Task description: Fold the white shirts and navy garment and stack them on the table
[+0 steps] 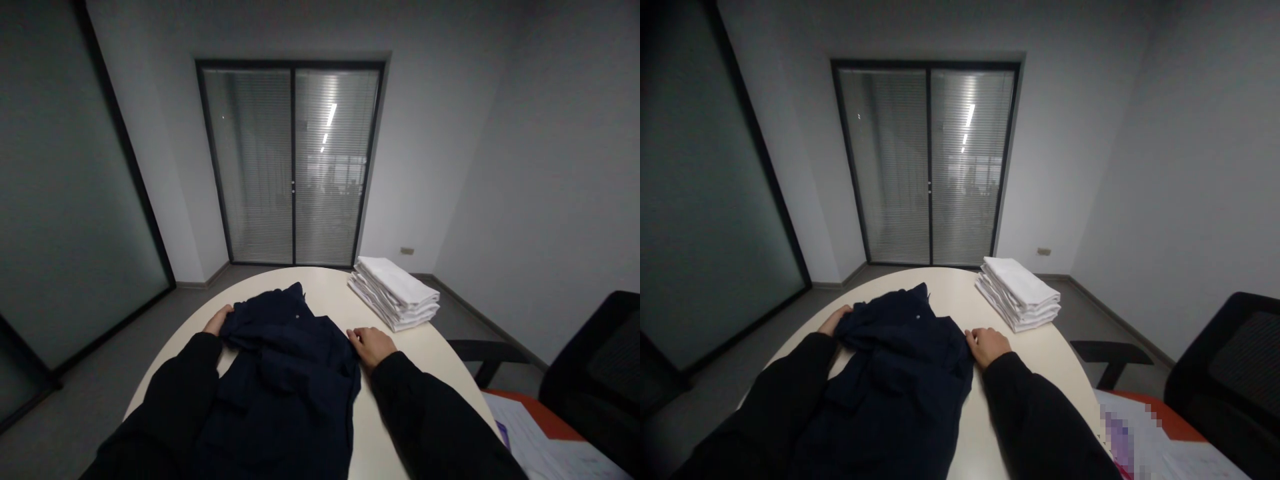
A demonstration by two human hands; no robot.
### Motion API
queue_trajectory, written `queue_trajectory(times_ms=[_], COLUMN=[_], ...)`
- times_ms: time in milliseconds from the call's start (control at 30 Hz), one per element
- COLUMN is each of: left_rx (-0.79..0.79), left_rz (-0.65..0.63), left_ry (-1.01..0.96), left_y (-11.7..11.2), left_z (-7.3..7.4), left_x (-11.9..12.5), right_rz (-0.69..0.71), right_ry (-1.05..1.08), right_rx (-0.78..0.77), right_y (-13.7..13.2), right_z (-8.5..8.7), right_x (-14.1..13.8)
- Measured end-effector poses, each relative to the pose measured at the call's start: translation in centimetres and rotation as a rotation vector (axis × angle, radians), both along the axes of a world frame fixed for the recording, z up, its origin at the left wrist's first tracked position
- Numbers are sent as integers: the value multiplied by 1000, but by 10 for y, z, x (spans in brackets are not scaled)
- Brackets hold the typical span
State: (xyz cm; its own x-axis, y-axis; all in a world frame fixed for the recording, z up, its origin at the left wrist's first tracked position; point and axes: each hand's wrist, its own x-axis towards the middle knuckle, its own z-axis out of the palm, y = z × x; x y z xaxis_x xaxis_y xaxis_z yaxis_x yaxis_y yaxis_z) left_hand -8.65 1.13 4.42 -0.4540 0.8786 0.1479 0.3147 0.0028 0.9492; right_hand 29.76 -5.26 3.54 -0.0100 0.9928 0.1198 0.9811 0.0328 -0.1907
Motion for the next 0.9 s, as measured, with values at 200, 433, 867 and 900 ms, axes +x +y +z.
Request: queue_trajectory(times_ms=[200,433,867,900], left_rx=[-327,-393,-372,-308], left_rz=[-443,-587,-497,-503], left_ry=[219,755,957,898], left_y=[0,-8,0,8], left_z=[-17,-24,22,14], left_x=[3,18,33,33], right_rz=[105,155,-9,-38], right_ry=[222,458,527,561], right_rx=[80,169,91,99], right_y=[15,18,25,27], right_z=[-21,-19,-16,-19], right_x=[-5,-20,32,32])
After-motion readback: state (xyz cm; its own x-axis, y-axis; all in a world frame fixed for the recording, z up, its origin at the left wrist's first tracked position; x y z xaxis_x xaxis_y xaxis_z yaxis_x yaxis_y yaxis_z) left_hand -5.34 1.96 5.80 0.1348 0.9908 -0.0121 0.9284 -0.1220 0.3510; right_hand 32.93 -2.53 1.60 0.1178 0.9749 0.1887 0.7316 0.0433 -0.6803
